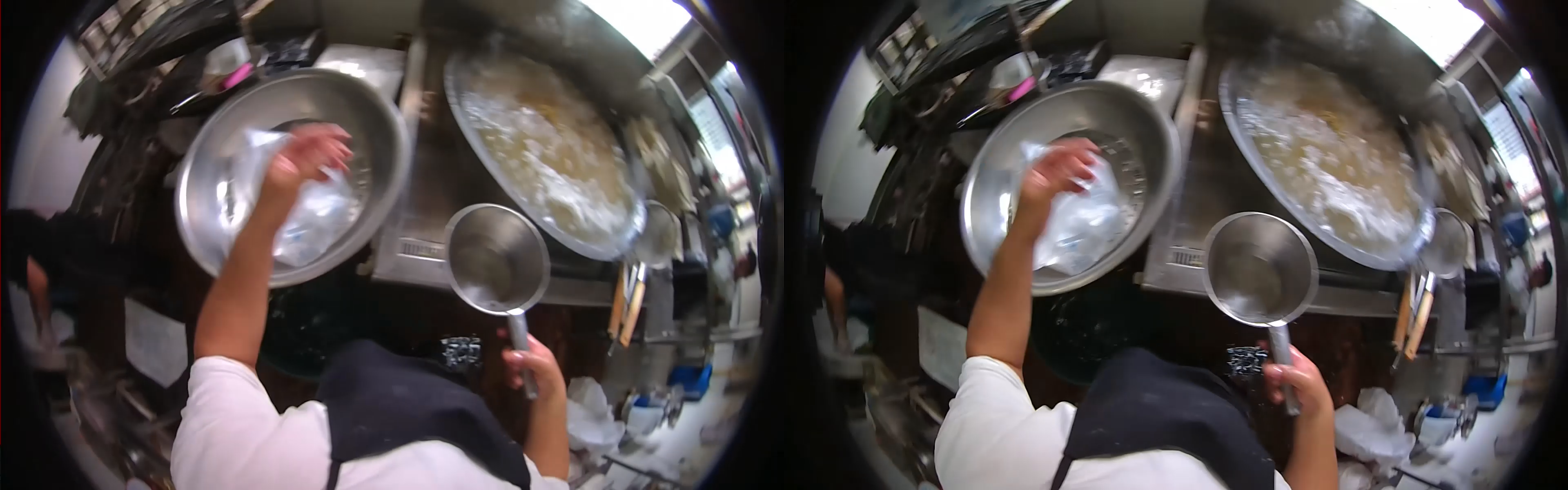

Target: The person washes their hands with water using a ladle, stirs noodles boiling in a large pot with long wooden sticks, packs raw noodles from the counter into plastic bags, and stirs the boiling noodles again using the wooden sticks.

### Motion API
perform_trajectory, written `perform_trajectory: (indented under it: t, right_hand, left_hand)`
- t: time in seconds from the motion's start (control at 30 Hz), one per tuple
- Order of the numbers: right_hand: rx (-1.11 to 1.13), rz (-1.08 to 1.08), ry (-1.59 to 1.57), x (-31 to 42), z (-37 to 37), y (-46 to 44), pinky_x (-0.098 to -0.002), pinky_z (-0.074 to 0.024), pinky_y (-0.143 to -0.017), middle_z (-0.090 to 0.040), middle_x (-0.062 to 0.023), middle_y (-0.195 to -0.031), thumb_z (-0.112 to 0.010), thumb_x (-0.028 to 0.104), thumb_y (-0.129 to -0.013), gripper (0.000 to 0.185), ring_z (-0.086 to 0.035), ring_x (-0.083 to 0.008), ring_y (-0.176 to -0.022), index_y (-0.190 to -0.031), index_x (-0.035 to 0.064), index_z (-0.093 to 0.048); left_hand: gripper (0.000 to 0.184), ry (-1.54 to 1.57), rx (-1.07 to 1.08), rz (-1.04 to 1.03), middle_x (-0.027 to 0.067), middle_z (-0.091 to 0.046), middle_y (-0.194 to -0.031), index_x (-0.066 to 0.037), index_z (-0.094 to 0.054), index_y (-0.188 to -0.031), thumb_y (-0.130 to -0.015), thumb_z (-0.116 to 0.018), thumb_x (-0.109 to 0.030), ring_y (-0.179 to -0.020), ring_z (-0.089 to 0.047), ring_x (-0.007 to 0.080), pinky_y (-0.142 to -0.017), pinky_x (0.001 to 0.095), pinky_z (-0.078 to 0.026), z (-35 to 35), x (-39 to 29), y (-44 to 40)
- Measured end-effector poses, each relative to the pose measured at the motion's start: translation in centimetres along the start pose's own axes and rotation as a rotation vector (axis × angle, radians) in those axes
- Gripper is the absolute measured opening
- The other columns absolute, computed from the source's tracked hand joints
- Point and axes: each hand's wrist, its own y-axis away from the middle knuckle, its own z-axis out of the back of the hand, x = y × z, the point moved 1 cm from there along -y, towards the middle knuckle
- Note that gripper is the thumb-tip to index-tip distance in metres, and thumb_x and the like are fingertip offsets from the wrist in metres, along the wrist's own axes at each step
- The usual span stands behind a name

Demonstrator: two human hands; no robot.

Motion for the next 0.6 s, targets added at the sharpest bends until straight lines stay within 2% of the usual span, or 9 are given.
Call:
perform_trajectory:
  t: [0.07,0.13,0.2,0.27,0.33,0.4,0.43,0.53,0.6]
  right_hand:
    - [0.057,0.013,0.07,-0.2,0.7,-2.1,-0.0224,-0.0405,-0.042,-0.049,-0.0012,-0.066,-0.07,0.016,-0.076,0.061,-0.049,-0.0101,-0.046,-0.129,-0.0001,-0.043]
    - [0.09,0.011,0.086,-0.1,1.1,-4.1,-0.0234,-0.0412,-0.045,-0.05,-0.0008,-0.066,-0.07,0.015,-0.077,0.06,-0.049,-0.0103,-0.046,-0.129,0.001,-0.044]
    - [0.16,0.02,0.095,0.3,2.1,-6.4,-0.0225,-0.04,-0.046,-0.05,-0.0002,-0.067,-0.07,0.014,-0.077,0.056,-0.05,-0.01,-0.049,-0.126,0.002,-0.046]
    - [0.203,0.03,0.123,0.2,3.8,-9.0,-0.0227,-0.0406,-0.046,-0.05,0.0,-0.067,-0.069,0.012,-0.078,0.051,-0.05,-0.0095,-0.051,-0.123,0.0033,-0.048]
    - [0.264,-0.007,0.103,0.0,5.4,-11.5,-0.0226,-0.0411,-0.046,-0.052,0.0,-0.067,-0.068,0.01,-0.078,0.048,-0.05,-0.0092,-0.05,-0.122,0.0044,-0.049]
    - [0.352,-0.021,0.099,0.0,7.0,-13.9,-0.0222,-0.0425,-0.047,-0.053,0.0003,-0.067,-0.068,0.01,-0.079,0.047,-0.052,-0.0092,-0.051,-0.121,0.0057,-0.05]
    - [0.365,-0.019,0.132,0.2,7.6,-14.9,-0.0226,-0.043,-0.047,-0.053,0.0003,-0.068,-0.068,0.01,-0.079,0.046,-0.053,-0.0092,-0.051,-0.121,0.0063,-0.05]
    - [0.408,-0.053,0.157,0.1,9.0,-17.1,-0.0232,-0.0439,-0.049,-0.054,0.0001,-0.07,-0.068,0.01,-0.079,0.047,-0.053,-0.0092,-0.052,-0.122,0.0076,-0.049]
    - [0.431,-0.079,0.16,-0.1,9.7,-18.2,-0.0235,-0.0449,-0.05,-0.055,-0.0001,-0.072,-0.069,0.012,-0.079,0.049,-0.054,-0.0091,-0.053,-0.123,0.0082,-0.049]
  left_hand:
    - [0.035,0.014,0.254,0.067,0.008,-0.063,-0.107,-0.006,-0.064,-0.107,-0.083,-0.067,-0.031,-0.091,-0.063,0.0169,-0.078,0.0339,-0.051,-9.9,4.1,0.0]
    - [0.032,-0.626,0.503,-0.273,0.0129,-0.061,-0.11,-0.004,-0.065,-0.102,-0.077,-0.069,-0.025,-0.097,-0.062,0.0241,-0.082,0.038,-0.05,-16.8,6.3,-0.6]
    - [0.033,-1.004,0.645,-0.247,0.0171,-0.06,-0.111,-0.003,-0.065,-0.102,-0.073,-0.067,-0.018,-0.102,-0.059,0.0307,-0.083,0.0397,-0.05,-21.6,10.6,-1.4]
    - [0.032,-1.347,0.731,-0.068,0.018,-0.063,-0.108,-0.004,-0.067,-0.101,-0.071,-0.064,-0.014,-0.103,-0.061,0.0291,-0.086,0.0398,-0.049,-23.9,14.9,-2.6]
    - [0.029,-1.323,0.813,0.353,0.0176,-0.065,-0.108,-0.007,-0.069,-0.101,-0.073,-0.062,-0.013,-0.103,-0.062,0.0284,-0.088,0.0402,-0.048,-23.8,21.3,-4.2]
    - [0.027,-1.279,0.662,0.312,0.017,-0.066,-0.108,-0.007,-0.071,-0.098,-0.075,-0.058,-0.012,-0.102,-0.064,0.0288,-0.089,0.0389,-0.048,-23.0,24.2,-4.3]
    - [0.028,-1.355,0.904,0.341,0.0158,-0.066,-0.109,-0.005,-0.07,-0.101,-0.078,-0.056,-0.013,-0.102,-0.063,0.0301,-0.088,0.0377,-0.049,-23.8,22.1,-5.3]
    - [0.03,-1.189,0.545,0.656,0.0172,-0.066,-0.107,-0.004,-0.071,-0.096,-0.076,-0.06,-0.022,-0.097,-0.065,0.0281,-0.085,0.0368,-0.049,-22.7,26.2,-5.3]
    - [0.054,-0.677,0.241,0.992,0.0198,-0.064,-0.11,-0.003,-0.061,-0.115,-0.078,-0.06,-0.042,-0.09,-0.066,0.0312,-0.077,0.0432,-0.05,-21.6,26.1,-5.3]
